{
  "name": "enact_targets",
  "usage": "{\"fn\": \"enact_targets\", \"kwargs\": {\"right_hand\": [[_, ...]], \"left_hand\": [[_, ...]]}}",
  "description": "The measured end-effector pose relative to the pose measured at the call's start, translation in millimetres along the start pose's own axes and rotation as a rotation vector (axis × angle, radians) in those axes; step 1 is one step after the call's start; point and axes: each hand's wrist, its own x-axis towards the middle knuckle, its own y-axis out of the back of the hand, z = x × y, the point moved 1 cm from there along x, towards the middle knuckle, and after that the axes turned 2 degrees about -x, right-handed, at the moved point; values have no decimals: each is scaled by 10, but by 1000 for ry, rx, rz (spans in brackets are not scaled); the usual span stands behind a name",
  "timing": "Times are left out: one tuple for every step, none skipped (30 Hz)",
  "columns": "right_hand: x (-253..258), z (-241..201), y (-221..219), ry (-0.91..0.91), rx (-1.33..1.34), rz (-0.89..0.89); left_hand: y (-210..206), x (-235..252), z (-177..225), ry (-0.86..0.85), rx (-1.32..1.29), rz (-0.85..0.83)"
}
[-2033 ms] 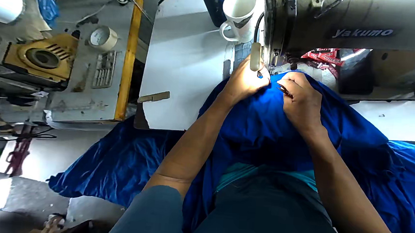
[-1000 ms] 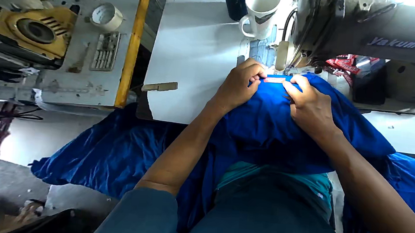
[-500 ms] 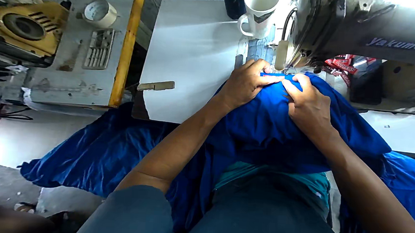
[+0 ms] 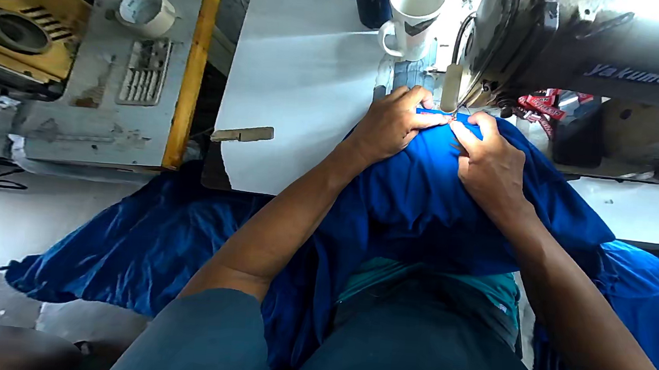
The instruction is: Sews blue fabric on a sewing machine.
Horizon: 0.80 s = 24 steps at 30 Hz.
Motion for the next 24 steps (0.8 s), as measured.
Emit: {"fn": "enact_targets", "kwargs": {"right_hand": [[-2, -1, 6, 1, -2, -3], [-2, -3, 10, 0, -2, -9], [0, -3, 12, -1, -2, -13], [5, -3, 13, -3, 0, -17], [16, -1, 13, -4, -2, -18], [34, 2, 12, -5, -12, -19], [41, 0, 18, -7, -17, -25], [35, -4, 26, -5, -14, -32], [16, -12, 38, -1, -1, -40], [1, -20, 51, 1, 5, -45], [-10, -25, 61, 0, 7, -52], [-16, -31, 70, -2, 9, -58], [-19, -35, 72, -5, 7, -62], [-14, -35, 70, -9, 3, -66], [-2, -33, 61, -15, -6, -66], [22, -31, 45, -23, -22, -65], [36, -34, 35, -29, -27, -66], [41, -41, 33, -33, -28, -67], [41, -49, 33, -35, -30, -67], [39, -55, 33, -35, -34, -71], [35, -59, 31, -33, -37, -72], [29, -59, 27, -32, -40, -72], [22, -55, 26, -30, -40, -77], [11, -47, 31, -25, -33, -77]], "left_hand": [[0, -1, 1, 1, 5, -4], [2, -1, 1, 0, 10, -5], [2, 0, 0, -3, 17, -7], [-1, -1, -2, -5, 23, -8], [-7, -1, -6, -9, 25, -5], [-6, 1, -5, -14, 28, -3], [-5, 2, 0, -14, 31, -3], [-2, 3, 4, -11, 32, -3], [0, 4, 6, -9, 31, -4], [2, 3, 8, -6, 33, -6], [1, 2, 12, -4, 36, -8], [-3, 0, 14, -4, 39, -8], [-4, 0, 16, -6, 42, -6], [-5, 2, 18, -7, 43, -3], [-6, 3, 23, -8, 43, 0], [-3, 4, 29, -6, 45, 0], [2, 3, 35, -4, 48, -2], [7, 3, 40, -2, 50, -5], [10, 5, 44, -1, 55, -9], [12, 9, 47, -1, 59, -11], [16, 12, 54, -1, 64, -15], [17, 12, 58, -3, 68, -14], [13, 11, 58, -4, 73, -10], [5, 9, 57, -2, 78, -6]]}}
